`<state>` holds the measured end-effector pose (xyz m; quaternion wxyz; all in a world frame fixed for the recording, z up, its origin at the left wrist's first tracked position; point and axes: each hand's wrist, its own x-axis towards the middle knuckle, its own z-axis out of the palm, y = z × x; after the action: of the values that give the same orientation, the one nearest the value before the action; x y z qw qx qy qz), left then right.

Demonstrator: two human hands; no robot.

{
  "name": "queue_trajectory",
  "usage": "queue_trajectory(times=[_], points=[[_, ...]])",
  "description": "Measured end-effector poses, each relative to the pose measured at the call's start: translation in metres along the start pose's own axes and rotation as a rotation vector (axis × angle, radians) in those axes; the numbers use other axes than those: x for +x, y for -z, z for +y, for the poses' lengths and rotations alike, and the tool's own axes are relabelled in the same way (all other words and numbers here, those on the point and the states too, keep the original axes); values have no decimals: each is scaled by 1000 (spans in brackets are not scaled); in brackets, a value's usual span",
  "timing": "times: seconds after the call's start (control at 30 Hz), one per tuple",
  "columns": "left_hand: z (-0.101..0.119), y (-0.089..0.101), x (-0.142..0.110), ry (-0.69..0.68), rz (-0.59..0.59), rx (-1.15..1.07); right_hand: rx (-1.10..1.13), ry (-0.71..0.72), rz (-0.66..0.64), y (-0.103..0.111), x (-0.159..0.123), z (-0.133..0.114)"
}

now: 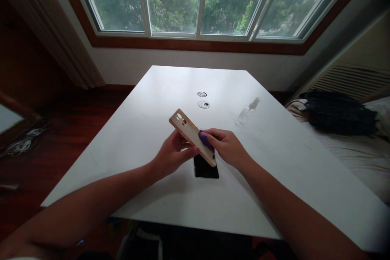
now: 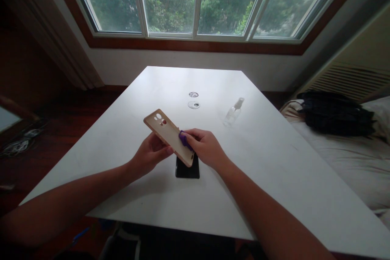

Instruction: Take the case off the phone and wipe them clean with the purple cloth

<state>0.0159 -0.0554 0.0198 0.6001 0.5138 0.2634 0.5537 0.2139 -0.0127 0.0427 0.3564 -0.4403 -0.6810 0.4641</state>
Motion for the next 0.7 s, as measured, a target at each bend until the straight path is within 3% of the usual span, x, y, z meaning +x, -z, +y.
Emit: queue_trajectory(times=[0.23, 0.47, 0.7], points=[[2, 3, 3, 13, -10, 65, -123, 103, 85, -6, -4, -1], [-1, 2, -5, 8, 17, 272, -135, 146, 230, -9, -4, 3], [-12, 4, 0, 282, 77, 378, -232, 321, 271, -10, -6, -3]])
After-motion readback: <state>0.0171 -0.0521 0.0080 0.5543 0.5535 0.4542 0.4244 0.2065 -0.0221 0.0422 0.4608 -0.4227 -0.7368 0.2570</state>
